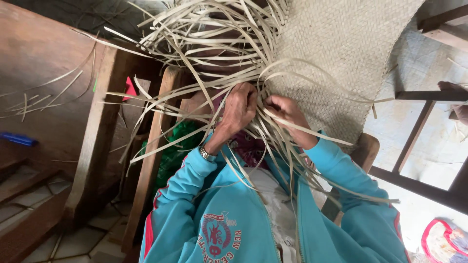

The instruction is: Weave thin strips of dried plant material into a mat

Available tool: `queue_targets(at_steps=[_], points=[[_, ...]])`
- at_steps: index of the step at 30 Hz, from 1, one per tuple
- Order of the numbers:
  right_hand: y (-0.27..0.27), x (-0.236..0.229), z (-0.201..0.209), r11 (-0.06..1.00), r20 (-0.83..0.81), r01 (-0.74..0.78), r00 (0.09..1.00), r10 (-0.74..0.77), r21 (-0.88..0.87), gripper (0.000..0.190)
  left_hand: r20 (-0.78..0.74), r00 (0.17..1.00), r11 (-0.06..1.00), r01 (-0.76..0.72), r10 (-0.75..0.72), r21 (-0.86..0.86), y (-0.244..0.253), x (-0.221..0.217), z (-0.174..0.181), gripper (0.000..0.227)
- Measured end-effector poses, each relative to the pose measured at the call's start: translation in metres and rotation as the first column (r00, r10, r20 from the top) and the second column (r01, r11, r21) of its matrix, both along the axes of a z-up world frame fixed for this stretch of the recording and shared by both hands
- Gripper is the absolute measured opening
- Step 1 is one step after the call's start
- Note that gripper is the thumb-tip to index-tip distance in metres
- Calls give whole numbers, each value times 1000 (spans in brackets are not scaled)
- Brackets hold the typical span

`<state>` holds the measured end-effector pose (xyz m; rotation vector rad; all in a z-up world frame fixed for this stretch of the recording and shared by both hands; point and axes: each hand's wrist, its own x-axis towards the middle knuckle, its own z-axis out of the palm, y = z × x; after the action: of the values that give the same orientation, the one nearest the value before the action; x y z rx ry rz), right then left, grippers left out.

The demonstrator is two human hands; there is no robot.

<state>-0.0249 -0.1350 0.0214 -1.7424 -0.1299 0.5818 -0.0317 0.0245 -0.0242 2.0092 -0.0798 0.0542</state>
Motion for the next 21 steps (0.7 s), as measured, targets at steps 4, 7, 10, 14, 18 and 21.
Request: queue_targets(at_steps=[4, 7, 10, 14, 18, 21], points=[[2, 5, 15, 993, -134, 35, 991, -20, 113, 18, 21, 999, 999, 30, -29, -42, 2, 0, -6, 5], [2, 16, 9, 972, -191, 83, 981, -41, 218, 17, 49, 998, 996, 51, -48, -74, 0, -2, -13, 9], [11, 25, 20, 963, -317, 162, 944, -88, 214, 11, 103, 994, 999, 47, -45, -19, -6, -6, -22, 9], [17, 32, 21, 961, -356, 183, 929, -99, 208, 11, 195, 978, 930, 1, -78, 368, -13, -9, -24, 18], [19, 31, 37, 946, -221, 146, 972, -83, 288, 15, 99, 994, 967, 17, -44, 254, -16, -4, -30, 20], [17, 33, 59, 936, -113, 129, 989, -96, 327, 13, 76, 997, 984, 7, -20, 177, -8, 4, -19, 11]])
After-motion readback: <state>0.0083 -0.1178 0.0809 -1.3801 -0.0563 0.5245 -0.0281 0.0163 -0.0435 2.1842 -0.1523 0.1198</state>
